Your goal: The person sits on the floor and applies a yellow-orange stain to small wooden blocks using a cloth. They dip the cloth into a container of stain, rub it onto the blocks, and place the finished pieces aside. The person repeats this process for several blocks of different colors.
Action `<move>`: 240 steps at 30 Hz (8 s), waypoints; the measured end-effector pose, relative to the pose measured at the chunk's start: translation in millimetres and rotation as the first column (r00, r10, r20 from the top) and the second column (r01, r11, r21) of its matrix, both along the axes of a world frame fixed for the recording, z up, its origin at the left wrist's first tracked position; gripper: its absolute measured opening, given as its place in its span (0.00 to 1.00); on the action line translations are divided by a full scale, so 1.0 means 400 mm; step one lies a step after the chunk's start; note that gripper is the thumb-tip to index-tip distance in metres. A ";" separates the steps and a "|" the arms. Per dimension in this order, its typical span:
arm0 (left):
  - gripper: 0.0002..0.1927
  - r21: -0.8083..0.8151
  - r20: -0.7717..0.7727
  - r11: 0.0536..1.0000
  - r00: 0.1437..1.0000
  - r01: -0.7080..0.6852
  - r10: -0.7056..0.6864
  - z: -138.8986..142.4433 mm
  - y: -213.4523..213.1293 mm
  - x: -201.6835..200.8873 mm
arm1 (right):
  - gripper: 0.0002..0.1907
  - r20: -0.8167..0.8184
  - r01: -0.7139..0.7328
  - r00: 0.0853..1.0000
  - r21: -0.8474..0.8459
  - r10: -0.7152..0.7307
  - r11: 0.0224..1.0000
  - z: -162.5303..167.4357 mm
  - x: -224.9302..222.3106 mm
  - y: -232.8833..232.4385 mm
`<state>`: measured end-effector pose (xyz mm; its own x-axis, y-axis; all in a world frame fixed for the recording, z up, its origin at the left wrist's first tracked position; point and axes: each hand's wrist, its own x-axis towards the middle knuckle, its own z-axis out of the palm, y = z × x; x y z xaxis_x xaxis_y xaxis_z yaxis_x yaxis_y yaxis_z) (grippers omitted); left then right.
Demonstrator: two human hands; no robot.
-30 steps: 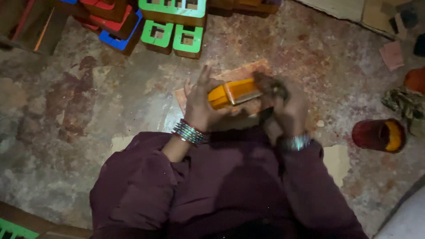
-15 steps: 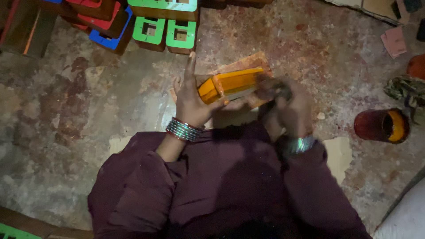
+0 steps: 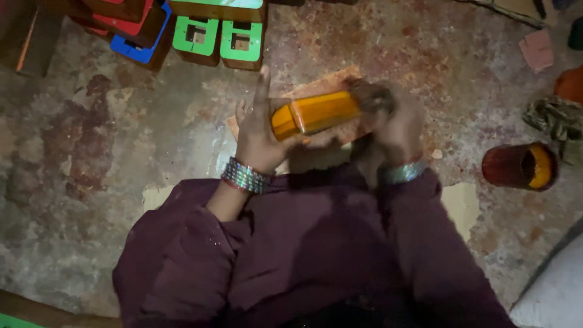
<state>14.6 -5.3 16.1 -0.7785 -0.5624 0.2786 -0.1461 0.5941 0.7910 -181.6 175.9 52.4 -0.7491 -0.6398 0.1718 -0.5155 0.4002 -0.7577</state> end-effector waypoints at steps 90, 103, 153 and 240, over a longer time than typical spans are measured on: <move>0.36 -0.108 -0.081 0.989 0.993 -0.099 0.090 -0.020 0.019 -0.037 | 0.21 -0.510 -0.114 0.854 0.011 0.103 0.993 0.145 0.250 0.034; 0.34 -0.076 -0.145 0.997 0.989 -0.025 0.014 0.008 0.003 -0.022 | 0.17 0.119 0.038 0.993 -0.216 -0.012 0.976 0.083 0.024 0.053; 0.42 -0.028 -0.159 0.998 0.986 -0.057 0.052 0.032 0.046 -0.037 | 0.15 0.082 -0.151 0.983 -0.157 0.165 0.976 0.199 0.117 0.064; 0.24 0.308 0.280 0.851 0.895 -0.426 0.347 -0.130 -0.069 -0.107 | 0.17 0.275 0.089 0.960 -0.144 -0.046 0.986 -0.126 -0.238 0.082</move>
<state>-28.0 -32.9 -35.7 -0.4943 -0.8584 -0.1376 -0.4873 0.1425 0.8615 -276.8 208.7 2.0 -0.8216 -0.5679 0.0490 -0.2590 0.2953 -0.9196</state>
